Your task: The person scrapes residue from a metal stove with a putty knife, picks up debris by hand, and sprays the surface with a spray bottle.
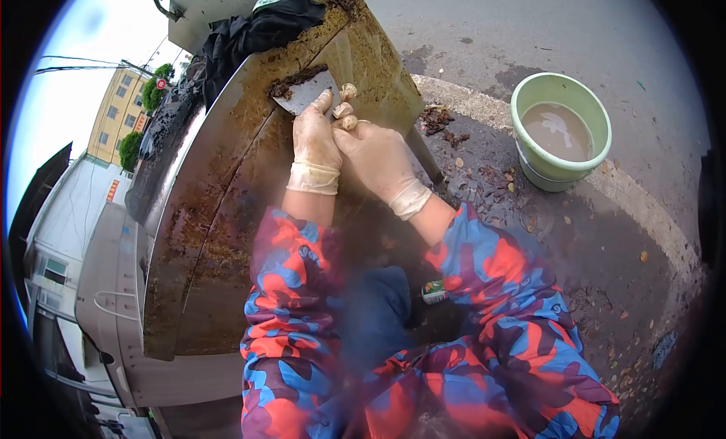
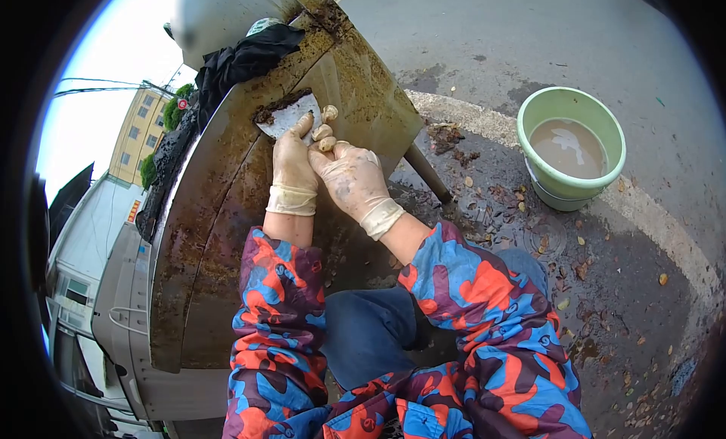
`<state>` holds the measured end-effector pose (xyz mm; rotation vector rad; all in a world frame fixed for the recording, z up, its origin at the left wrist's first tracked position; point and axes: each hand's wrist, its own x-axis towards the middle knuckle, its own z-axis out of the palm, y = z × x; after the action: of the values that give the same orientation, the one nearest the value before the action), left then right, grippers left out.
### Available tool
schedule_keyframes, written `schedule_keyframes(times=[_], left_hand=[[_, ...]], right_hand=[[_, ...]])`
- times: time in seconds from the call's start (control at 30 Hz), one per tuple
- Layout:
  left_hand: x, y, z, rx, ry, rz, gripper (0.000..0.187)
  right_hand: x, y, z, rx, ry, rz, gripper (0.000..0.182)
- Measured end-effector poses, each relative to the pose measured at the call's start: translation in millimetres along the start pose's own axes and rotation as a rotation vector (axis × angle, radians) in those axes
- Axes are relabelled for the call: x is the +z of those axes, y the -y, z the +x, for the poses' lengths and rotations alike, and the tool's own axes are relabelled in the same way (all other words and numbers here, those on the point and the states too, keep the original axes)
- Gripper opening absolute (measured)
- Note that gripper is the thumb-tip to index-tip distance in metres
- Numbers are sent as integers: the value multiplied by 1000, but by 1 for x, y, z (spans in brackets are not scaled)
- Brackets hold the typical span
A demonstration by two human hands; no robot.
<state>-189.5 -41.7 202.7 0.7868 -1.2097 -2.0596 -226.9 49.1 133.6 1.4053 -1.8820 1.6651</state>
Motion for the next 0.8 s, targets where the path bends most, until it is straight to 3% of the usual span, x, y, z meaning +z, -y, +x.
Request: schedule_keyframes(times=[0.1, 0.2, 0.43, 0.5, 0.53, 0.6, 0.63, 0.8], left_hand=[[12, -8, 8, -31, -6, -37, 27], [26, -16, 15, -15, -46, 28, 27], [46, -33, 52, -63, -55, 261, 27], [52, -38, 62, -81, -76, 283, 28], [57, -41, 68, -102, -95, 304, 28], [52, -49, 88, -200, -68, 325, 33], [58, -56, 93, -225, -56, 393, 34], [83, -51, 93, -139, -83, 576, 29]], right_hand=[[-6, -6, 15, -97, -53, -52, 17], [2, -11, 29, -6, -48, 80, 17], [4, -22, 54, -37, -178, 108, 25], [-2, -23, 63, 347, 58, 667, 33], [-3, -23, 69, 348, 49, 664, 33], [-1, -14, 81, 759, 173, 958, 38], [-11, -6, 87, 741, 183, 887, 12], [-34, 2, 97, 969, 49, 1157, 25]])
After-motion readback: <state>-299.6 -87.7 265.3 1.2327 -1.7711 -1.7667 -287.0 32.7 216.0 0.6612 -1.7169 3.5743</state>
